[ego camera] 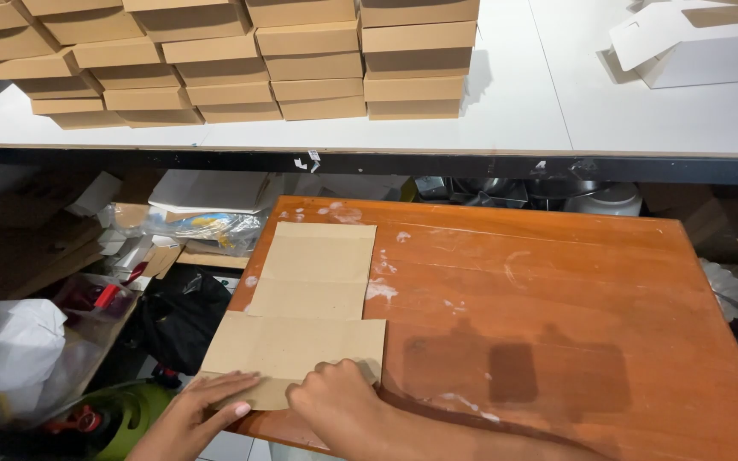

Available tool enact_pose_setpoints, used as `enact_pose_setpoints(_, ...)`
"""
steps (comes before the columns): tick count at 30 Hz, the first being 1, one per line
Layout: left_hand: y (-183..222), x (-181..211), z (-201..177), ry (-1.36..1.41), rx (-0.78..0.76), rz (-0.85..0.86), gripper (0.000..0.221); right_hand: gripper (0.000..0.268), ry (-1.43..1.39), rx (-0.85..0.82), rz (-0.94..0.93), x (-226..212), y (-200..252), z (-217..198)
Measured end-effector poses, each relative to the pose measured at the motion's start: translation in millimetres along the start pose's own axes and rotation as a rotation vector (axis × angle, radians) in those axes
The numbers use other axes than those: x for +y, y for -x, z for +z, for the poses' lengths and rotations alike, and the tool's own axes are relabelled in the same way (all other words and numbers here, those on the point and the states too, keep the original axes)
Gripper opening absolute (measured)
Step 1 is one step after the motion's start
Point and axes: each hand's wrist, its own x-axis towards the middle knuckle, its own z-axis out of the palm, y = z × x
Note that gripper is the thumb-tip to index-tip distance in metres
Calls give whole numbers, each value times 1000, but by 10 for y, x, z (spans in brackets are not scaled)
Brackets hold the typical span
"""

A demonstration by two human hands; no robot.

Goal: The person folds flat cardboard pieces into small rectangular boxes on a wooden table. They crease the flaps, tuck the sides, and form the box shape by hand, then place the finished box on a nearby stack of completed boxes.

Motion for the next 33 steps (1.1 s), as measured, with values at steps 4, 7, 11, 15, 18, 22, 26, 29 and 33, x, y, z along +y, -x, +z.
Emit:
enact_pose_setpoints(4, -1, -214, 39, -83, 170, 167, 40, 48, -464, -126, 138, 114, 43, -645)
enact_pose_setpoints(7, 26, -132, -5, -48, 200, 17, 45, 33, -860, -134, 271, 226, 7, -718)
enact_pose_setpoints(11, 17, -121, 26, -313, 318, -29, 41, 37, -1002, -183, 281, 314, 3, -626)
enact_pose_setpoints(15, -24, -293, 150, -435, 637, 156, 18, 39, -1024, -149, 283, 395, -13, -640)
enact_pose_setpoints(18, 16, 51, 210, -410, 767, 159, 7, 36, -974, -113, 321, 381, -12, -813)
enact_pose_setpoints(22, -9, -57, 184, -474, 688, 66, 5, 17, -810, -121, 222, 304, 36, -878)
enact_pose_setpoints(26, 27, 158, 47, -570, 213, -237, 43, 62, -558, -281, 86, 135, 79, -946)
enact_pose_setpoints(29, 48, 358, 42, -509, 174, -315, 60, 45, -355, -159, 36, 178, -19, -485)
enact_pose_setpoints(33, 43, 202, 246, -650, 840, 191, 55, 24, -169, 141, -16, 274, 39, -661)
